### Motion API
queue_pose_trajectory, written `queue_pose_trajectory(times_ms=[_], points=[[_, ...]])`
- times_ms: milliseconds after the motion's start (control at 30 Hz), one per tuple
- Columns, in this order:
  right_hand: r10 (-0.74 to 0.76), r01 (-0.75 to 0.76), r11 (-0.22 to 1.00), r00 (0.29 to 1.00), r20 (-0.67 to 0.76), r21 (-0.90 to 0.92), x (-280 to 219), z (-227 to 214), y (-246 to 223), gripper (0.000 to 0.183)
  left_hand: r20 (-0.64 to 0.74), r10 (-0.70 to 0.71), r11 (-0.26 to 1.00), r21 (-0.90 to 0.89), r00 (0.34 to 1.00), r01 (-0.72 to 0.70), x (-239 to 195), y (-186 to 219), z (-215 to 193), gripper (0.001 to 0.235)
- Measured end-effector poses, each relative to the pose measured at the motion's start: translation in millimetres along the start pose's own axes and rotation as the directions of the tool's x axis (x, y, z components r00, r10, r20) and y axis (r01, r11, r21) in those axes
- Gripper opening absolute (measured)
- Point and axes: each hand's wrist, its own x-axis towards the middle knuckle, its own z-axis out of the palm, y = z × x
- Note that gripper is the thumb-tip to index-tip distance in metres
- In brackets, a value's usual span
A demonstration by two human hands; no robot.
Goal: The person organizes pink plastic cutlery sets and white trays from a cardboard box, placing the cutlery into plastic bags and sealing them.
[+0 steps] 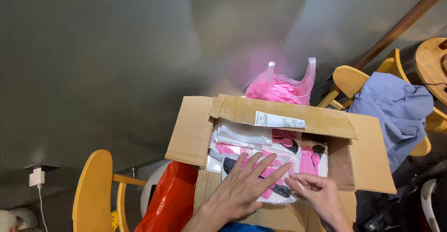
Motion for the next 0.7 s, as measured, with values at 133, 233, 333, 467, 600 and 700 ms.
queue_pose_trajectory(times_ms=[133,233,333,467,600,700], points=[[0.030,-0.023,0.996,0.995,-0.092,0.081,4,1,11,0.019,-0.052,-0.013,0.998,-0.063,0.999,0.009,4,-3,-6,0.123],[0.190,-0.163,0.970,0.971,-0.143,0.182,-5,4,-17,0.021,-0.194,-0.229,0.958,-0.221,0.954,0.185,5,-9,-9,0.099],[0.135,-0.104,0.973,0.981,-0.140,0.206,11,-22,16,0.016,-0.006,-0.749,0.435,-0.759,0.663,0.484,4,-8,-12,0.077],[0.153,-0.125,0.964,0.983,-0.106,0.233,22,-33,37,0.023,0.271,-0.819,-0.078,-0.926,0.505,0.370,-8,-34,22,0.068],[0.181,-0.140,0.958,0.972,-0.148,0.251,17,-17,11,0.024,0.419,-0.784,-0.417,-0.902,0.458,0.112,-8,-28,25,0.055],[0.201,-0.150,0.954,0.962,-0.184,0.259,16,-13,5,0.020,0.402,-0.800,-0.380,-0.914,0.446,0.143,-6,-25,14,0.056]])
